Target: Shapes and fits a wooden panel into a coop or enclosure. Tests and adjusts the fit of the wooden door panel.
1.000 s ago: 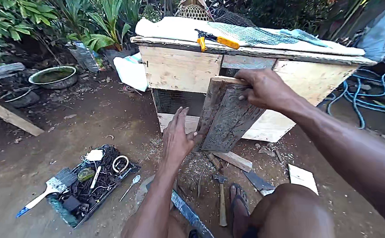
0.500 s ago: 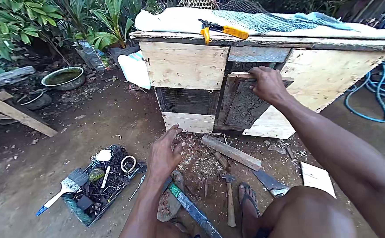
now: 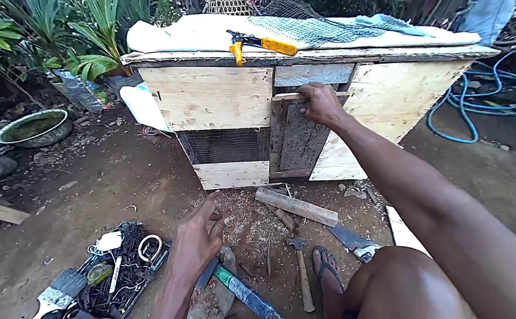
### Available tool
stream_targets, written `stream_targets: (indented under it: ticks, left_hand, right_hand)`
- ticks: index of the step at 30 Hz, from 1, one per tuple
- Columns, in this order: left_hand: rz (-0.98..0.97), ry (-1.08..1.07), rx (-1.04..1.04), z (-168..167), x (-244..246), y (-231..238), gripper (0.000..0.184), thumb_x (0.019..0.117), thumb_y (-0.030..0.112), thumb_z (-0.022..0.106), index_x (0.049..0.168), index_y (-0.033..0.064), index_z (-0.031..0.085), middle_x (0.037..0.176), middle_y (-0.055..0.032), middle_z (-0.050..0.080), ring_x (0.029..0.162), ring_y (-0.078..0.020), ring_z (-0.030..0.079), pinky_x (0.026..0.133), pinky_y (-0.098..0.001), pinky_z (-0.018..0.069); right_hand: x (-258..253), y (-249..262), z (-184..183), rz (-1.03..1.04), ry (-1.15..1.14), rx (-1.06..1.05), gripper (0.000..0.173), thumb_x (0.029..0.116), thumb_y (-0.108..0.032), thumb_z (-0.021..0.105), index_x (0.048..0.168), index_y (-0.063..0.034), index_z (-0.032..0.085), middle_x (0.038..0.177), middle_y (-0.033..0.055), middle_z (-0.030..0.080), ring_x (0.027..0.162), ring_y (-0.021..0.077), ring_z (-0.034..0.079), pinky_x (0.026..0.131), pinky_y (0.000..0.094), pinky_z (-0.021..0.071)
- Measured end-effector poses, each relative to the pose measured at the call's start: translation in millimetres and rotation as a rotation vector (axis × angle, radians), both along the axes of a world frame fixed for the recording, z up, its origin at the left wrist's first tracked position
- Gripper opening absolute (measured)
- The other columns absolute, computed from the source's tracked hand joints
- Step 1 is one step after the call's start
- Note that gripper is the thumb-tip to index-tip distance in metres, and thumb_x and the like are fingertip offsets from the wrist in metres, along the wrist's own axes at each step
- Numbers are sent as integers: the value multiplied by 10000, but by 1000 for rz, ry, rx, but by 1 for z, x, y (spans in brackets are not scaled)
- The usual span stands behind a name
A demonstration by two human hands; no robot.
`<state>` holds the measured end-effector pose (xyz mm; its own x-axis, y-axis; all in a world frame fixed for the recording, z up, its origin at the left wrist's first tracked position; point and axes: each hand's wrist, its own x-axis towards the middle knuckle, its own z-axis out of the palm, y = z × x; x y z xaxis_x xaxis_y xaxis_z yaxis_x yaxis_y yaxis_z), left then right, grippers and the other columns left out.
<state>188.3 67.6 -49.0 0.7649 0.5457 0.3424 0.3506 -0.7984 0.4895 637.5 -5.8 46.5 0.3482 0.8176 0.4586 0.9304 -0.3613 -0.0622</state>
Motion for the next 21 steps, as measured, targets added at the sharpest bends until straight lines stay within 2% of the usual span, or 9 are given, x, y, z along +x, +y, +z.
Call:
stream_targets:
  ticks: [4, 7, 12, 14, 17, 19, 21]
  left_hand:
    - [-20, 20, 18, 0, -2, -6, 460, 906, 256, 674, 1352, 147, 657, 1396, 18, 659, 938, -105, 752, 823, -338, 641]
    - [-52, 15, 39, 2, -4, -9, 452, 901, 281, 666, 1334, 150, 669, 1400, 16, 656, 910, -95, 754, 788, -321, 647]
    - [-85, 74, 0, 10, -7, -14, 473, 904, 237, 694, 1361, 119, 654, 1423, -26, 640, 924, -117, 755, 810, -342, 643]
    - [-104, 91, -16, 13, -9, -16, 467, 906, 206, 706, 1362, 117, 653, 1427, -36, 636, 927, -126, 758, 814, -341, 644]
    - [-100, 114, -36, 15, -13, -16, 470, 909, 189, 723, 1368, 111, 653, 1431, -44, 636, 929, -154, 764, 817, -374, 644]
    - [-86, 141, -45, 16, -16, -15, 484, 914, 186, 721, 1385, 110, 640, 1428, -46, 639, 939, -165, 765, 828, -391, 643]
    - [-85, 165, -50, 16, -18, -15, 507, 917, 192, 727, 1404, 101, 620, 1418, -42, 647, 956, -170, 764, 847, -396, 642]
  right_hand:
    - [1, 9, -4, 25, -60, 26, 474, 782, -127, 782, 1249, -139, 699, 1136, 131, 703, 1094, 359, 659, 922, 574, 498]
    - [-1, 6, -18, 47, -138, 160, 455, 776, -62, 772, 1222, -123, 706, 1078, 127, 690, 1061, 365, 628, 897, 541, 505]
    - [0, 7, -44, 2, -281, 345, 450, 881, -36, 694, 1317, -147, 690, 1244, 98, 706, 1211, 351, 610, 1091, 528, 444]
    - [-2, 5, -45, 8, -290, 360, 443, 892, -31, 688, 1322, -135, 690, 1276, 107, 696, 1238, 356, 596, 1101, 519, 440]
    - [-9, -1, -41, -1, -346, 360, 395, 912, -67, 685, 1300, -143, 704, 1304, 135, 652, 1201, 377, 588, 1068, 547, 445]
    - [-11, -1, -41, -49, -408, 358, 354, 944, -132, 669, 1293, -176, 703, 1223, 104, 679, 1161, 349, 602, 1067, 557, 409]
    - [-9, 2, -42, -51, -425, 369, 298, 951, -115, 653, 1240, -148, 715, 1138, 112, 695, 1126, 351, 618, 1037, 534, 448]
